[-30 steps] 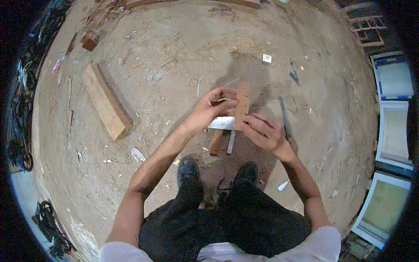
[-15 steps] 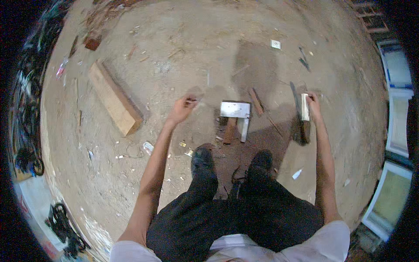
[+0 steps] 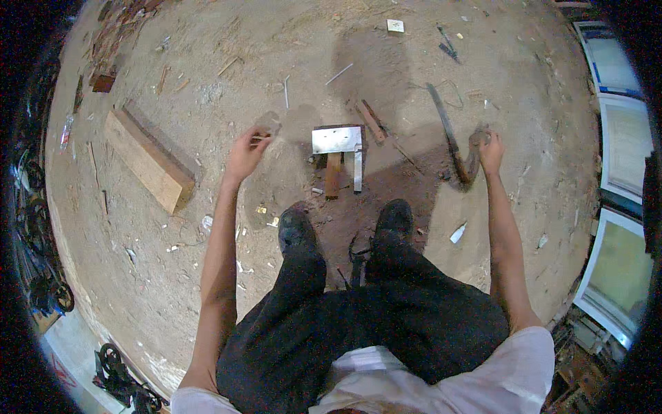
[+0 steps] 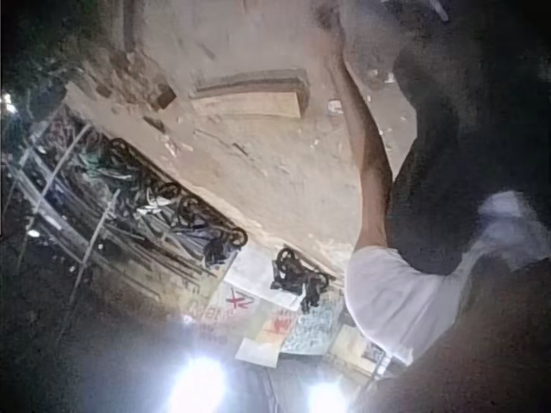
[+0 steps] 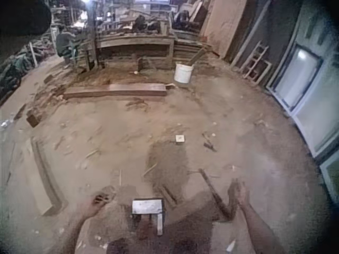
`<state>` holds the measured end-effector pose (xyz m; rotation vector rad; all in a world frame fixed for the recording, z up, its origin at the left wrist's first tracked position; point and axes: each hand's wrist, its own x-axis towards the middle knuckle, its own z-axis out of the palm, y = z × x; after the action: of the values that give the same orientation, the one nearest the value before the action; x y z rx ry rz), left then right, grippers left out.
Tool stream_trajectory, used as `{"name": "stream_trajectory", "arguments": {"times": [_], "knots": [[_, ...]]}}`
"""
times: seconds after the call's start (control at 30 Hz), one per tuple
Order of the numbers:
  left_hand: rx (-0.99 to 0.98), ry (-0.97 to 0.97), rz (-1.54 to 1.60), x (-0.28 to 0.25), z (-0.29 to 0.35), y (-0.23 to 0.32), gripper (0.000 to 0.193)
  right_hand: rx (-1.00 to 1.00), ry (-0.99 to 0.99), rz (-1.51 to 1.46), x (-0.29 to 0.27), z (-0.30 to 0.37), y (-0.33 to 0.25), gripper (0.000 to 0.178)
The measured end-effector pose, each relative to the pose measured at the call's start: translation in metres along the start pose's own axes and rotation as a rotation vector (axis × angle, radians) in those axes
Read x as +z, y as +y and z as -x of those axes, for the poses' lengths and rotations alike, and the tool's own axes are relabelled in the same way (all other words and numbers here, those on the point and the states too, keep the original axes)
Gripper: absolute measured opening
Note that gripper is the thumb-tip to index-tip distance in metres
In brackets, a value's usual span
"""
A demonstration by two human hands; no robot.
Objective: The person attaches a small wooden block to a larger white board with a screw, using a large knife to scrape the wood and then fitting the pieces together by hand.
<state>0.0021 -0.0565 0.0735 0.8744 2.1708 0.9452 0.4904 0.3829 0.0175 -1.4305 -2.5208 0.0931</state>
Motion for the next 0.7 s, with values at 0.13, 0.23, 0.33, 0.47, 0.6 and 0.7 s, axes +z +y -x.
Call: {"name": "stream_trajectory", "arguments": {"times": [0.13,0.23,0.33,0.47,0.6,0.7], "knots": [[0.16,-0.08,-0.187,0.049,-0.003,0.018,0.039,-0.254,0.047,-0.005,-0.004,0.003,-0.057,0.028],[0.562,0.053,-0.315,0.089,-0.008,0.028,0.052,-0.213,-0.081,-0.227,0.02,0.003,-0.076,0.023],[0.448,-0.03,-0.291,0.107,-0.007,0.029,0.057,-0.174,-0.226,-0.266,0.031,0.008,-0.104,0.019],[0.372,-0.097,-0.344,0.113,-0.017,0.03,0.051,-0.145,-0.275,-0.203,0.032,0.013,-0.12,0.028],[0.398,-0.111,-0.345,0.108,-0.027,0.033,0.047,-0.234,-0.158,-0.329,0.037,0.011,-0.126,0.026],[0.457,-0.075,-0.325,0.106,-0.027,0.043,0.042,-0.31,-0.26,-0.41,0.034,0.002,-0.157,0.026]]}}
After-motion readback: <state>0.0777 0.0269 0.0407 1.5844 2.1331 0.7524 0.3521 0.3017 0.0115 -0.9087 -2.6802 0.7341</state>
